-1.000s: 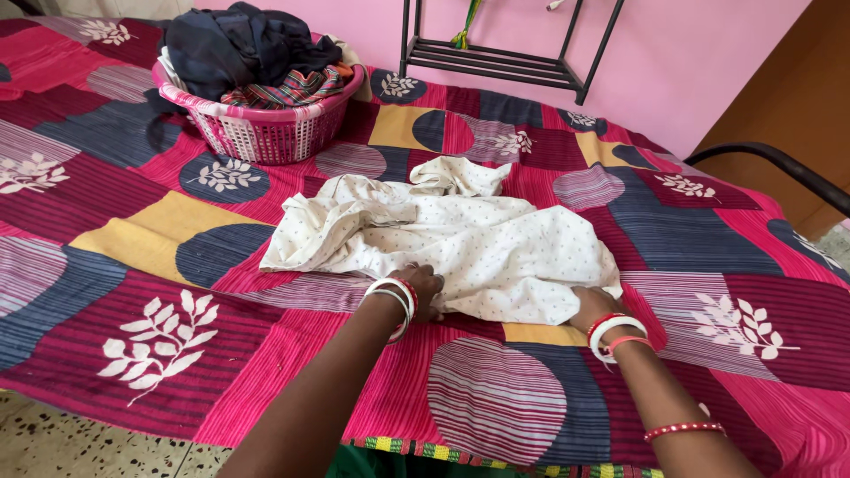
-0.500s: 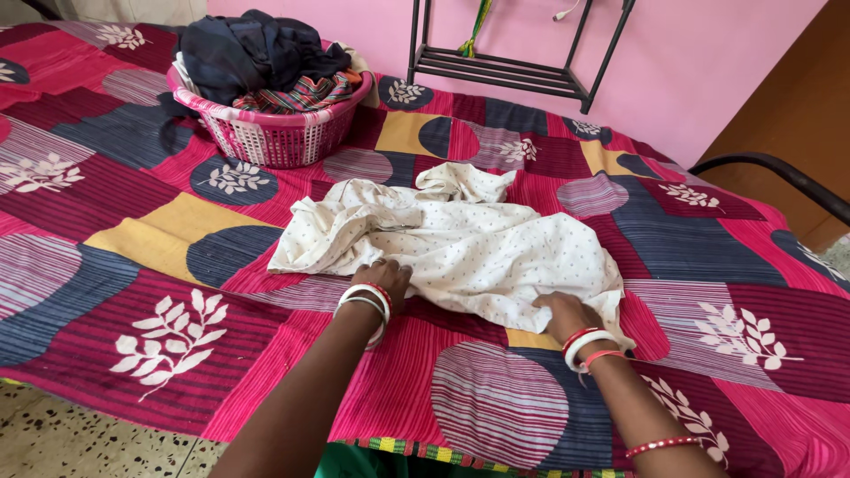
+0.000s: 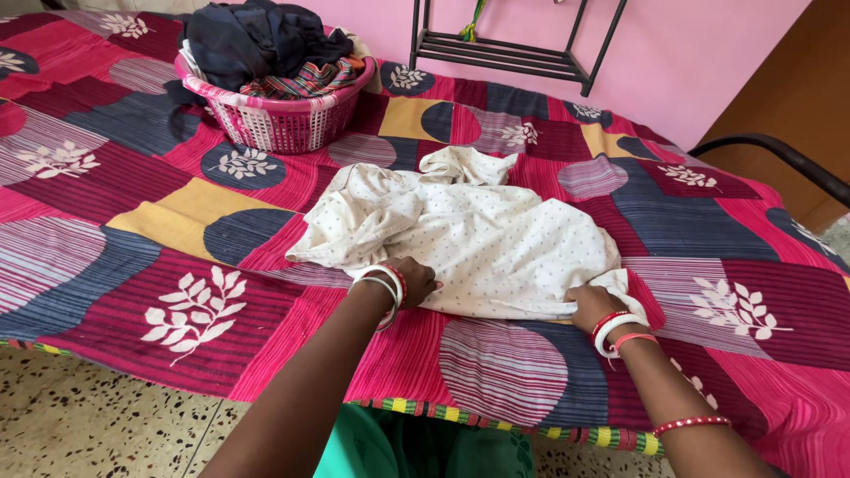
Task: The person folds a white patterned shirt on a bed. They smooth the fabric, fold the sleeves inward, fold the shirt in half, and then fold it again into a compact rectangle. The folded shirt is placed on a nearby metal rack.
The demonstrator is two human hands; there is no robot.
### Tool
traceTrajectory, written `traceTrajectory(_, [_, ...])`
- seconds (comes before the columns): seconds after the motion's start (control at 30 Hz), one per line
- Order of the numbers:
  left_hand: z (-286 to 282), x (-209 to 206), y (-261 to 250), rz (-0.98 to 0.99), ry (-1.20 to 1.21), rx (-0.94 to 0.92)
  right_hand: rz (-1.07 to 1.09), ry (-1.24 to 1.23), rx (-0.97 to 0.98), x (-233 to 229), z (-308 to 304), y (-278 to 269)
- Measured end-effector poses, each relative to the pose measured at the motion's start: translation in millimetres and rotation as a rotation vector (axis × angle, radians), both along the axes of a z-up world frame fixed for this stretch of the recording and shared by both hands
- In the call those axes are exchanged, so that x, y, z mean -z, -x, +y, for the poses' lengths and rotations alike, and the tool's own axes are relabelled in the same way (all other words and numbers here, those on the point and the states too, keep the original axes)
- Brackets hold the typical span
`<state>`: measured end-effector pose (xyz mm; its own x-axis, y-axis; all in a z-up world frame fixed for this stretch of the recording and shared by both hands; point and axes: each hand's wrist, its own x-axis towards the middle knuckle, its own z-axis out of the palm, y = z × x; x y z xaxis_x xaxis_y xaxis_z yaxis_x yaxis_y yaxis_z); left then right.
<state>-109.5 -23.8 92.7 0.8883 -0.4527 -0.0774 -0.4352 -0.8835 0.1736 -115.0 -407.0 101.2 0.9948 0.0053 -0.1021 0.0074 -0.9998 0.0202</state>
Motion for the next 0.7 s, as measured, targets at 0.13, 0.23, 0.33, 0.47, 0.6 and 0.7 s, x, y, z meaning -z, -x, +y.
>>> traceTrajectory(0.13, [-28.0, -3.5, 1.1, -0.071, 0.148, 0.136, -0.163, -0.257, -0.059, -24.8, -1.4, 10.0])
traceTrajectory(0.23, [-52.1, -12.4, 17.8, 0.031, 0.185, 0.125, -0.336, 0.020, 0.127, -43.2, 0.9, 22.5])
traceTrajectory(0.33, [-63.4, -18.4, 27.4, 0.037, 0.097, 0.102, -0.179, 0.134, 0.397, -45.4, -7.6, 26.1])
traceTrajectory(0.47, [-57.7, -9.4, 17.4, -0.045, -0.019, 0.009, -0.153, -0.090, 0.384, -7.7, -39.5, 7.1])
traceTrajectory(0.6, [-48.1, 0.9, 1.7, -0.135, 0.075, -0.185, -0.374, -0.273, 0.380, 33.8, -71.6, -36.0])
traceTrajectory(0.7, [-38.4, -22.1, -11.7, -0.114, 0.240, -0.365, -0.531, -0.431, 0.336, 19.6, -81.1, -71.5])
